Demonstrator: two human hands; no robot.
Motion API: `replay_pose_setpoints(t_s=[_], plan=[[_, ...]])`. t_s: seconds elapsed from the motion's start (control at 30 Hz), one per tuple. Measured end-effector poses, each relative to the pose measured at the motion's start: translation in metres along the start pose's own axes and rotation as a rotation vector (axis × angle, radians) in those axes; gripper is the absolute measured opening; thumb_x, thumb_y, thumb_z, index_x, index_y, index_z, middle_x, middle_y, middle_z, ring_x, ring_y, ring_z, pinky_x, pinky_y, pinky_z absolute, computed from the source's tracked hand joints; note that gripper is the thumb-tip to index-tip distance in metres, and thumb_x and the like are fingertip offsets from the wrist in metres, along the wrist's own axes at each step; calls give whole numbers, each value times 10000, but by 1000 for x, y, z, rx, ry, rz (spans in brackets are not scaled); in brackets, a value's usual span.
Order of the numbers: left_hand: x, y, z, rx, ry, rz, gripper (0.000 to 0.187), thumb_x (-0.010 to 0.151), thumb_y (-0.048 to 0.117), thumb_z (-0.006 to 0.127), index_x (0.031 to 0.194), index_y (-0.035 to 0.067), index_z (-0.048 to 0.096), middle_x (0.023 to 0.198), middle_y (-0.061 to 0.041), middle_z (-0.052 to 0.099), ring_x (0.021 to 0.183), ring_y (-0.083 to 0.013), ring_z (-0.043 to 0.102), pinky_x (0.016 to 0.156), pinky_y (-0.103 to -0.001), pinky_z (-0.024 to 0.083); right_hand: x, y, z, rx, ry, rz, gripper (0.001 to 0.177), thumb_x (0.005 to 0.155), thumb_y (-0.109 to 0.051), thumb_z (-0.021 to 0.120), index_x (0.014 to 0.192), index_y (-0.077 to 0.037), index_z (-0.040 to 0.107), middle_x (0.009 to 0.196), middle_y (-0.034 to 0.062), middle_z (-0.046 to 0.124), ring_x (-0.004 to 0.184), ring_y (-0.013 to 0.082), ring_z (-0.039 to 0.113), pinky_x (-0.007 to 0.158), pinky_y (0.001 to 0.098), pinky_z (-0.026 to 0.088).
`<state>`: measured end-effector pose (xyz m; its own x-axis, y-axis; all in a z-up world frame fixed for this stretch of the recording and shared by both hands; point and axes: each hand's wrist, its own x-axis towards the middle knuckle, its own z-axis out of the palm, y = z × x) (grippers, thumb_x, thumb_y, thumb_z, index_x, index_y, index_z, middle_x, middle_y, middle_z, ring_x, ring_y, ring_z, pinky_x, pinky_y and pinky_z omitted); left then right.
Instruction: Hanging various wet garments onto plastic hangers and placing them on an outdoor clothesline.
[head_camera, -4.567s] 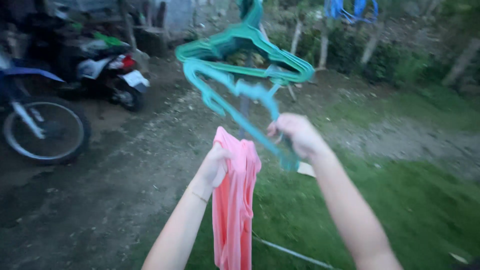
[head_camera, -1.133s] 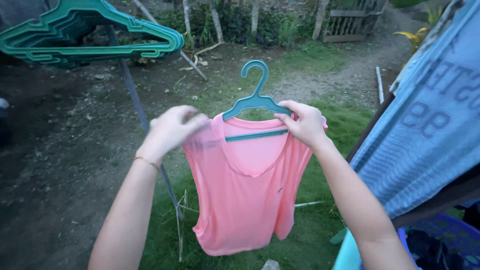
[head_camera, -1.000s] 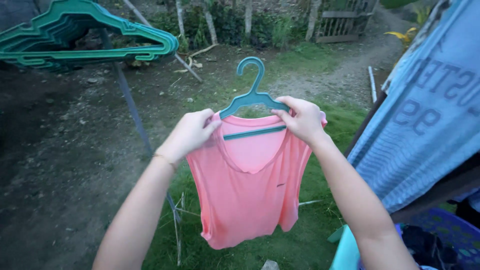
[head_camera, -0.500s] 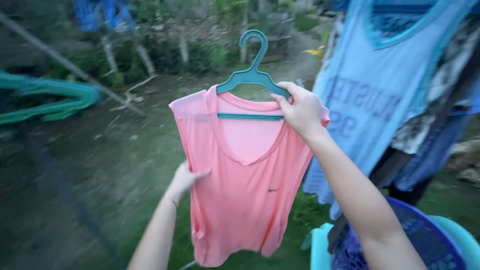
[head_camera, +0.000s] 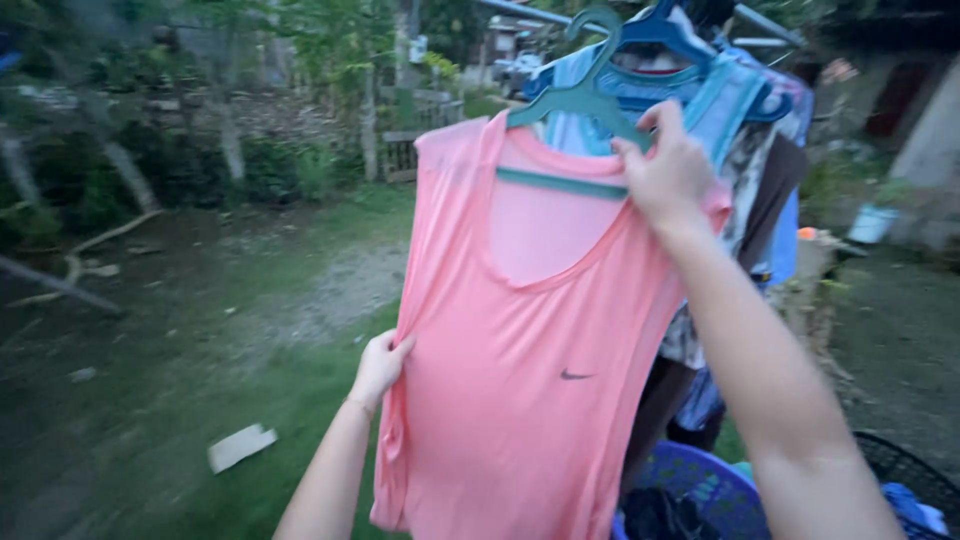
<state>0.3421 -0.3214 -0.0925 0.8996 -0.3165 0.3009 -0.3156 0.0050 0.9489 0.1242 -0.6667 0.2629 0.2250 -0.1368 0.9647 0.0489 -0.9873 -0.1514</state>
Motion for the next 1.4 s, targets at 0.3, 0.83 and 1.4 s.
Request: replay_pose_setpoints(t_s=[0.3, 0.83, 1.4], plan=[[110, 86, 131, 133, -28, 106, 331, 955, 307, 667, 1118, 31, 751, 872, -71, 774, 775, -122, 669, 750, -324, 544, 86, 84, -15, -242, 140, -74, 418, 882, -273, 884, 1067, -107, 548, 828, 112, 692, 809, 395, 680, 689, 517, 458], [180, 41, 246, 209, 50, 74, 422, 1000, 409, 543, 1080, 5, 637, 1036, -251, 708, 995, -392, 693, 874, -447, 515, 126, 107, 40, -379, 123, -249, 345, 880, -245, 839, 1028, -124, 551, 907, 69, 688, 910, 330, 659, 776, 485, 420], [-28, 62, 264, 400, 39, -48, 1210, 739, 203, 825, 1624, 153, 1, 1656, -294, 55, 1454, -543, 243, 1159, -541, 314, -235, 72, 32, -282, -455, 26, 834, 877, -408, 679, 1605, -195, 331, 1659, 321, 104, 1533, 512, 105, 1185, 724, 82]])
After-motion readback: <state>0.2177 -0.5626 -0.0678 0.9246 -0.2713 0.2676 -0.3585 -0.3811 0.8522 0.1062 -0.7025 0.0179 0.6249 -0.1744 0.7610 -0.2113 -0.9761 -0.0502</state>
